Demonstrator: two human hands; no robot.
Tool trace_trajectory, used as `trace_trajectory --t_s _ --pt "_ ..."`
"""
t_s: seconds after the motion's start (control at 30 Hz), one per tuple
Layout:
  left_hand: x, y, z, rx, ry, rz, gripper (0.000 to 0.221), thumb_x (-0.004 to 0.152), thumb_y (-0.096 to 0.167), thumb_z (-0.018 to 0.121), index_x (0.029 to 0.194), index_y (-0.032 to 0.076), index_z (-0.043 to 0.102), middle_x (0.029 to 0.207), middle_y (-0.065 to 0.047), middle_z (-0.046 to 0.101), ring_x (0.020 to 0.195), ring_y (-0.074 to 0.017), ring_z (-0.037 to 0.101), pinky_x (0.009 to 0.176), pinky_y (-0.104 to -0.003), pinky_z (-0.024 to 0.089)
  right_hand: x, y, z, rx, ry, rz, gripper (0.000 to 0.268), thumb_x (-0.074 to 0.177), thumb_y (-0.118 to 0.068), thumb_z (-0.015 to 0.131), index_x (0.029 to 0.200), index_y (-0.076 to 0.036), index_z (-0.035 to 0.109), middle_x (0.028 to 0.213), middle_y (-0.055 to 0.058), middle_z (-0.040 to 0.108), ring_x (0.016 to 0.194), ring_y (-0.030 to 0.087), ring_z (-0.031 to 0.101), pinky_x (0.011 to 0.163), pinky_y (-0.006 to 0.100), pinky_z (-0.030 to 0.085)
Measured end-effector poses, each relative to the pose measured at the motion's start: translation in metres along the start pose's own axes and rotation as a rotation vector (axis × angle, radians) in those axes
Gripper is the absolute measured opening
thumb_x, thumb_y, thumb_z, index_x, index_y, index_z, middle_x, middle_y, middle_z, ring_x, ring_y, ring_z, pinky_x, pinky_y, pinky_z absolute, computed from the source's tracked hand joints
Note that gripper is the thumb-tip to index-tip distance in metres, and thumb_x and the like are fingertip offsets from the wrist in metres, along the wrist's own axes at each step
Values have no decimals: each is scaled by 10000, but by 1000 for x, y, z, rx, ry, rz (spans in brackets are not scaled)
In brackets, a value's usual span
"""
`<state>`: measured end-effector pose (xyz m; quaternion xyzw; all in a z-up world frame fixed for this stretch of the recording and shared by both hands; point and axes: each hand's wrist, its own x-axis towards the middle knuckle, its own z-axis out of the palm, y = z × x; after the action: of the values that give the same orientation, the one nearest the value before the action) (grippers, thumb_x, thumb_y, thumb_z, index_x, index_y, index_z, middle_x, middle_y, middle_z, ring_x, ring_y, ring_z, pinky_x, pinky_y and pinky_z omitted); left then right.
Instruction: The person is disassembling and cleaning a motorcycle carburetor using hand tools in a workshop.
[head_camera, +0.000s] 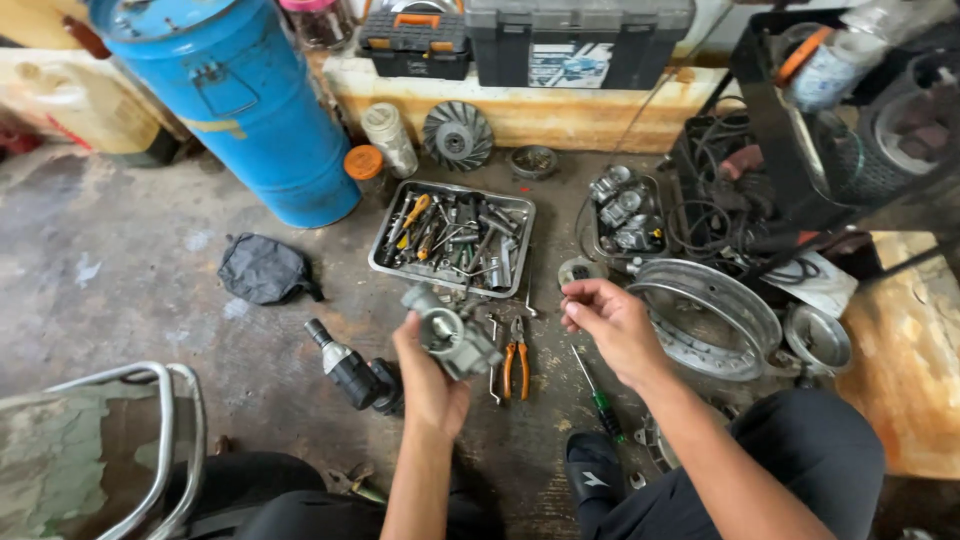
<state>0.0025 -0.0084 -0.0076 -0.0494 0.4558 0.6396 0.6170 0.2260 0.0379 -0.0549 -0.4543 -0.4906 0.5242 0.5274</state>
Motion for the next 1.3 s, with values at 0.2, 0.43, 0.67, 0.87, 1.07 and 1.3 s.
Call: trace_trajectory --t_s 0.2,0.43,0.67,0.87,1.07,1.3 --pt "-16 -9 -21 174 -325 195 322 1014 267 504 1274 77 512 1035 -96 561 901 -196 514 806 -371 452 -36 -20 13 236 -248 28 193 927 95 584 1087 21 662 987 121 665 850 183 628 773 319 550" --pt "-6 -17 -26 264 -247 205 384 1022 312 488 1269 24 550 1074 -125 586 952 -210 527 852 -366 440 -51 -20 17 291 -316 63 125 980 24 554 1087 -18 602 1036 100 633 870 180 616 776 330 520" --pt "-9 -19 -26 135 -342 81 459 1037 427 456 1242 24 534 1035 -179 658 871 -258 647 780 -403 540 -62 -28 22 208 -357 17 141 950 23 610 1090 10 603 915 124 662 794 194 659 713 325 562" --pt "-13 -18 -23 174 -357 128 545 1011 484 436 1245 3 541 1020 -185 664 861 -254 650 760 -393 546 -59 -26 23 205 -393 -39 158 916 56 608 1065 27 651 930 142 696 823 196 679 755 313 600" --pt "-5 -11 -16 -29 -116 34 575 941 553 550 1246 76 652 1178 -259 710 1070 -429 695 916 -607 573 -31 16 4 113 -65 -55 185 914 22 667 1096 55 648 839 170 706 729 223 717 670 323 599" --pt "7 -13 -27 -1 -140 78 564 926 515 583 1294 91 641 1228 -237 692 1119 -398 683 956 -608 563 -9 46 -7 147 153 31 145 958 15 601 1101 0 620 831 78 644 719 135 664 659 217 562"
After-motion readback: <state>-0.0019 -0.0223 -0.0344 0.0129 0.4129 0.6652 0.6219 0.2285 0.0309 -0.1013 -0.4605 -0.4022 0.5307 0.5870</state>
